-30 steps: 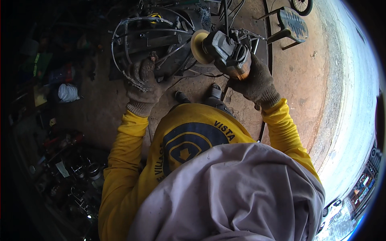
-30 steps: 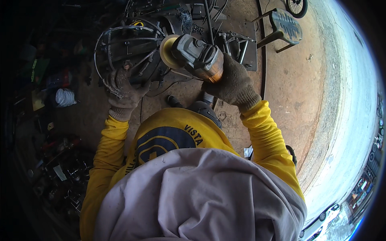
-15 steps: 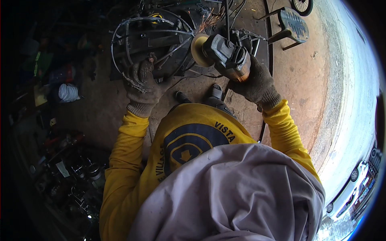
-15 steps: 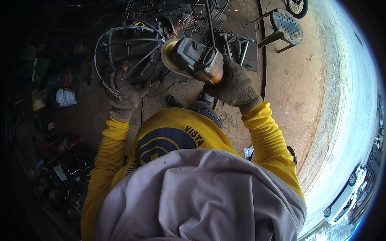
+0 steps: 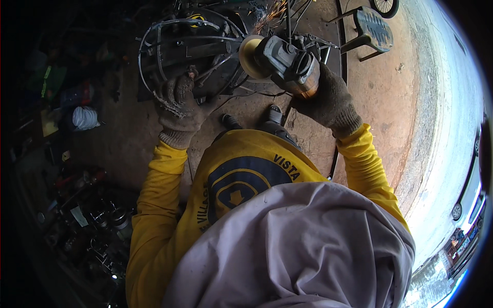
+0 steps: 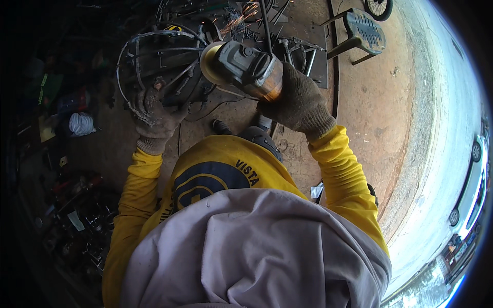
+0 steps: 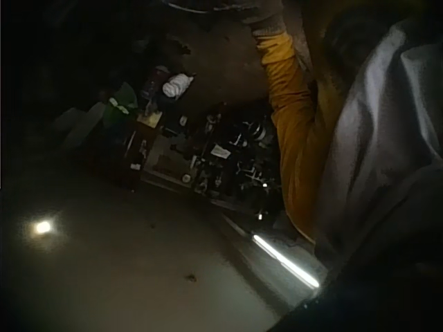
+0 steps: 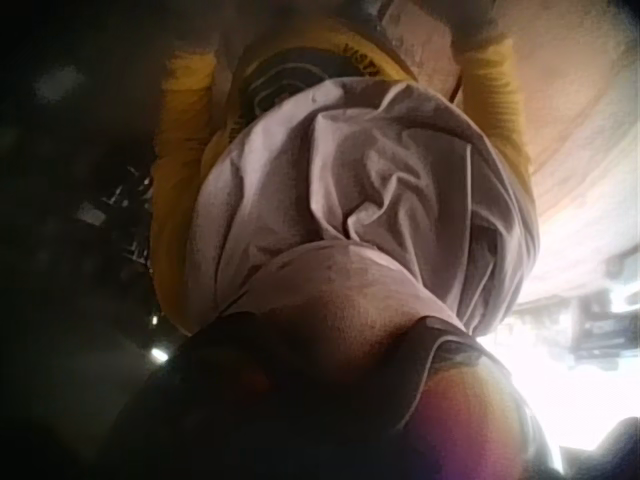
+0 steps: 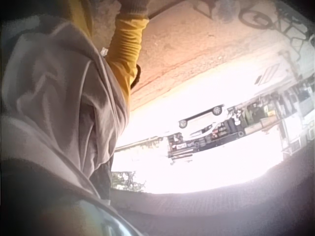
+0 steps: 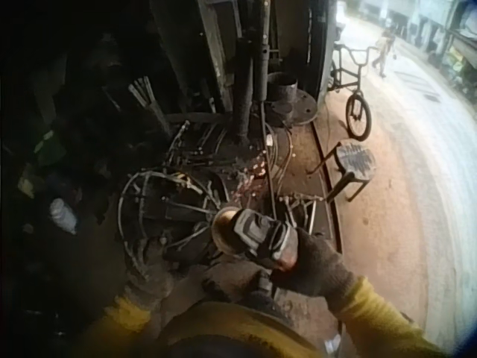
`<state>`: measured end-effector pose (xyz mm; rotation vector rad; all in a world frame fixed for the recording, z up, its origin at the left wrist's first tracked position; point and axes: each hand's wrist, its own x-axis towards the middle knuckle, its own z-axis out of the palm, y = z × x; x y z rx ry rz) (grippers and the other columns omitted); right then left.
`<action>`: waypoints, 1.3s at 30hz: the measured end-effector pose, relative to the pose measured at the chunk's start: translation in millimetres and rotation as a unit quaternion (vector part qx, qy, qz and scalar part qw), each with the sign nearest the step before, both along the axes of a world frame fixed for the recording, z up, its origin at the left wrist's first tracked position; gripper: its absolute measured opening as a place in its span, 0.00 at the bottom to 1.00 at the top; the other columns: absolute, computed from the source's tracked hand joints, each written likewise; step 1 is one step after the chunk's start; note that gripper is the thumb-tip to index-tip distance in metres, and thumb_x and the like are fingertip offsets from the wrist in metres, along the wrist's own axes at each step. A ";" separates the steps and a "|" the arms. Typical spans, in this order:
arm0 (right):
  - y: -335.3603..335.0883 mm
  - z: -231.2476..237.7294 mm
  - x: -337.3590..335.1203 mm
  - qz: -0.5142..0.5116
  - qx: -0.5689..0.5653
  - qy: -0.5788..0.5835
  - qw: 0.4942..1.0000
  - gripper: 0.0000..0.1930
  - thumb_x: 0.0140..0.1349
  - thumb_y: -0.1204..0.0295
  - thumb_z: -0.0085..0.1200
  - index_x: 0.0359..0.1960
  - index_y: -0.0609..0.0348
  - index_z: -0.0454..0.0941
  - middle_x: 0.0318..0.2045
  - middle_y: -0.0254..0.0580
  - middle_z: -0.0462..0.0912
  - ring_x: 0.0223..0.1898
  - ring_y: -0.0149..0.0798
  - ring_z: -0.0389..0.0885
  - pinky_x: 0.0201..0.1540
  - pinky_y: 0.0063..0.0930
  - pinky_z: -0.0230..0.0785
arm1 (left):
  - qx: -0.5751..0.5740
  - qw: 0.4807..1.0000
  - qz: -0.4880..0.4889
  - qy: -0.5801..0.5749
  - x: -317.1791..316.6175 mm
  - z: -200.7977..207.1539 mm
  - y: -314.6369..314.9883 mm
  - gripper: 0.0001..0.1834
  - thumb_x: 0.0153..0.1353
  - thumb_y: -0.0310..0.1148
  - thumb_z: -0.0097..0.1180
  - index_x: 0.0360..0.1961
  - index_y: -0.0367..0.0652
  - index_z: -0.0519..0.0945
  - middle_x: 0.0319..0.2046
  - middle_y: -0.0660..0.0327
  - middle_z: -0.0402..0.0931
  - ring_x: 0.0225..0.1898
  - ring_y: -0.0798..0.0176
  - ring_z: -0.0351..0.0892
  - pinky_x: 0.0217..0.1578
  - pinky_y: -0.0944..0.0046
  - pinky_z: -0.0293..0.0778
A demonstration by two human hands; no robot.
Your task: The person measures a spherical wire metal structure with a tape measure, then uses an angle grinder to smooth or cut parts of the structure on a workbench.
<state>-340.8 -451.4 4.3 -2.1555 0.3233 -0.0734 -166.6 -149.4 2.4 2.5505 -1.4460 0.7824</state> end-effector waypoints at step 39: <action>10.0 -11.0 -4.7 -0.007 0.057 0.012 0.998 0.40 0.45 0.62 0.76 0.61 0.59 0.72 0.51 0.54 0.84 0.53 0.54 0.84 0.57 0.42 0.77 | -0.032 0.998 -0.025 0.039 3.5 0.2 1.8 0.42 0.43 0.47 0.78 0.52 0.33 0.72 0.45 0.54 0.75 0.47 0.48 0.75 0.50 0.49 0.76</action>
